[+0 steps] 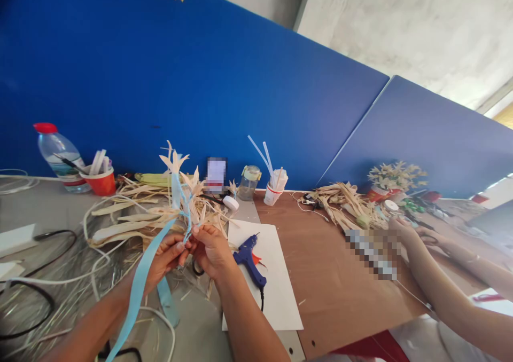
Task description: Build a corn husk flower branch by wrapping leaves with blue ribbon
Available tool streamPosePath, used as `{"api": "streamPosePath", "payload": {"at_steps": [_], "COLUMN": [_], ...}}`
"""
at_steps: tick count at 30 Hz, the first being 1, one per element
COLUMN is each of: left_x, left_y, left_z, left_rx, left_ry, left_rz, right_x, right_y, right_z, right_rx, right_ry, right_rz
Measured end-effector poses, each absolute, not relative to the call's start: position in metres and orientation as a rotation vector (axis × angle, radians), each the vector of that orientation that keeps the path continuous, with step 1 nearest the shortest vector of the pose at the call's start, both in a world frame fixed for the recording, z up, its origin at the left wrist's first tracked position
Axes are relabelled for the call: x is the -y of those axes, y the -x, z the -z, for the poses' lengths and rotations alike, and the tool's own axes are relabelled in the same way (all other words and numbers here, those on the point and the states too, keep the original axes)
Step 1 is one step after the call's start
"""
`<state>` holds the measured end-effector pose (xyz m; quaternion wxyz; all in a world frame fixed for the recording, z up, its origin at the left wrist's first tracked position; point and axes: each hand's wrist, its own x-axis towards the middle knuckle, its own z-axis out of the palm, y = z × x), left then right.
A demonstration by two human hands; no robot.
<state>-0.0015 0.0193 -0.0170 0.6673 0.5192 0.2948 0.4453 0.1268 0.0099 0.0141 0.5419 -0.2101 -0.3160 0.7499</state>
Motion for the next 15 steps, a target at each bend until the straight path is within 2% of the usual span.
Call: {"api": "streamPosePath", "payload": {"at_steps": [15], "left_x": [-0.007], "left_y": [0.0], "left_z": [0.0], "left_rx": [-0.779], "left_ry": [-1.125], "left_rz": [-0.96], "right_x": [-0.01], "right_y": [-0.125], "right_z": [-0.01], "right_rx": [0.706], "right_ry": [0.629], "right_rz": [-1.675]}}
